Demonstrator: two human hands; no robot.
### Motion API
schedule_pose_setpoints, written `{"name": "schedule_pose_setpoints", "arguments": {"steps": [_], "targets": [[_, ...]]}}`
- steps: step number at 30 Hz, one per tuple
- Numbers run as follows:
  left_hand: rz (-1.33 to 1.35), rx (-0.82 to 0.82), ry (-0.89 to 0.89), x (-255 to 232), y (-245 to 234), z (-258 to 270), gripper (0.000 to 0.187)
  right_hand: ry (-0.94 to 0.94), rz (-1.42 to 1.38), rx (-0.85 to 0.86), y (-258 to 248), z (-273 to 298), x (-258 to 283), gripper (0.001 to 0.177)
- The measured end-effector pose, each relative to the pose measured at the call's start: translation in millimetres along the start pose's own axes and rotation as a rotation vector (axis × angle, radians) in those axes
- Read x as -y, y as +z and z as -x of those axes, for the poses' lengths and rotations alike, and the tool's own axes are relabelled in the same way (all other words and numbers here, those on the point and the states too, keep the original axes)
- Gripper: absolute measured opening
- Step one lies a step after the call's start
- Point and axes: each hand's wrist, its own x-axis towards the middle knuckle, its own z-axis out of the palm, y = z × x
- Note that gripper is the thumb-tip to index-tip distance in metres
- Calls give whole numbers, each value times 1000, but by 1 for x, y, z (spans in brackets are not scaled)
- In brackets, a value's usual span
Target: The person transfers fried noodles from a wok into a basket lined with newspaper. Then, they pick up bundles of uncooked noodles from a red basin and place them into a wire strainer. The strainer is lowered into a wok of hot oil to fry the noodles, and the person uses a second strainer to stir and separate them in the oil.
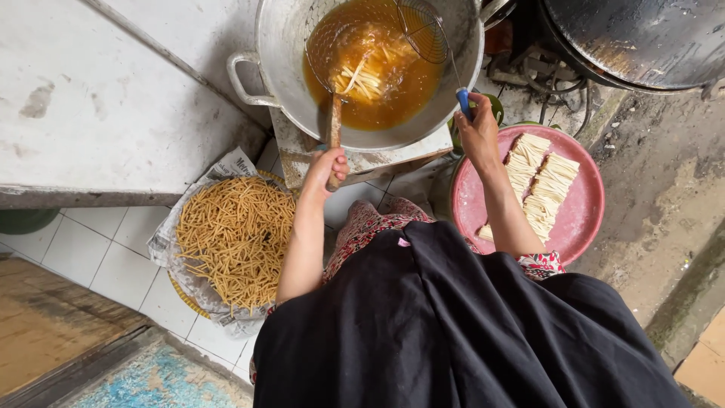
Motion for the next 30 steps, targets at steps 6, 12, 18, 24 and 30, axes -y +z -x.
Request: {"name": "schedule_pose_setpoints", "arguments": {"steps": [6,12,18,24,30], "targets": [[-10,10,-22,29,15,-8,17,18,-10,81,-4,1,-2,46],[25,1,-9,5,0,-1,16,-8,-25,76,-11,5,6,47],[-61,-29,-6,28,27,-1,15,4,-42,95,-11,1,-3,47],[-31,-38,12,0,6,12,13,-15,-42,71,-9,3,2,46],[-142,-50,41,22,15,-5,14,-21,-10,63,-14,7,5,46]]}}
